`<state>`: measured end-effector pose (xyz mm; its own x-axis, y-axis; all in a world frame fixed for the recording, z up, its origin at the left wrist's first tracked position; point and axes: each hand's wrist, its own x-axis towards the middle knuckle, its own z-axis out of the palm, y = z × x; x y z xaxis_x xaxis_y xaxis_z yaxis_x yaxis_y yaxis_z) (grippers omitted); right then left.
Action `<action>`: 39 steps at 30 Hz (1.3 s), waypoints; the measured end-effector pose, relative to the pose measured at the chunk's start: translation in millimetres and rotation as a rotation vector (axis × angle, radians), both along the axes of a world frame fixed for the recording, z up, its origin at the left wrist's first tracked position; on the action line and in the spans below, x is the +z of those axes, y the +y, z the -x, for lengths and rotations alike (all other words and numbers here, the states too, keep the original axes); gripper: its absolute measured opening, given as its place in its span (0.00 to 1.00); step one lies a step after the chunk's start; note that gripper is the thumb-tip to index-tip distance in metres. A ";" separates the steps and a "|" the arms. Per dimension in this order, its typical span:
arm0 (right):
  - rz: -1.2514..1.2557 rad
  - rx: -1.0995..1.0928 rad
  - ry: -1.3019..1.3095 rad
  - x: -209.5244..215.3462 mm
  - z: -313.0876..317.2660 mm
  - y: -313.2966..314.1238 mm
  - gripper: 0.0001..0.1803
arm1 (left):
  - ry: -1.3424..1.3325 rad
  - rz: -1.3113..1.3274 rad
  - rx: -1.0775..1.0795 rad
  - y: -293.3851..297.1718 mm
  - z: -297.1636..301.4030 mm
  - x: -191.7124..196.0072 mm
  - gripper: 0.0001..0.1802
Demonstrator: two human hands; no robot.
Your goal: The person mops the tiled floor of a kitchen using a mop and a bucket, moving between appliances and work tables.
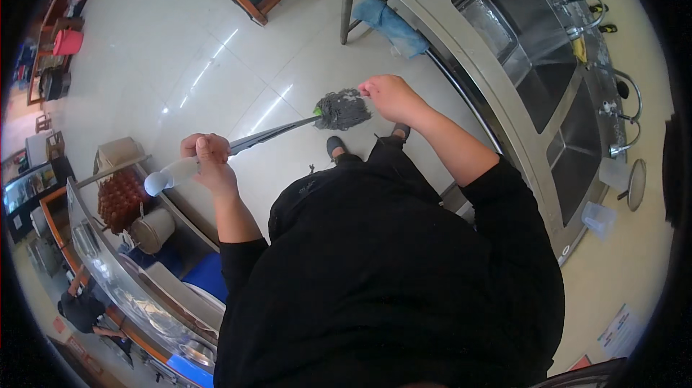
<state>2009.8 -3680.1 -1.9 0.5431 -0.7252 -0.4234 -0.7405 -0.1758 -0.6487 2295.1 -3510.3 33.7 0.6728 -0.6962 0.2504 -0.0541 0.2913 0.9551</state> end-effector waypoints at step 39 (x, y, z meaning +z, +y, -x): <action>-0.234 -1.503 -1.901 -96.7 505.8 -357.9 0.26 | -0.110 -0.151 0.133 -151.4 195.3 -6.4 0.11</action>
<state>1504.0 -4038.0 -98.6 -0.3404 -0.8491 -0.4039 0.9004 -0.1705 -0.4004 2099.8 -3661.7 27.3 0.7357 -0.6382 0.2268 -0.1886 0.1287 0.9736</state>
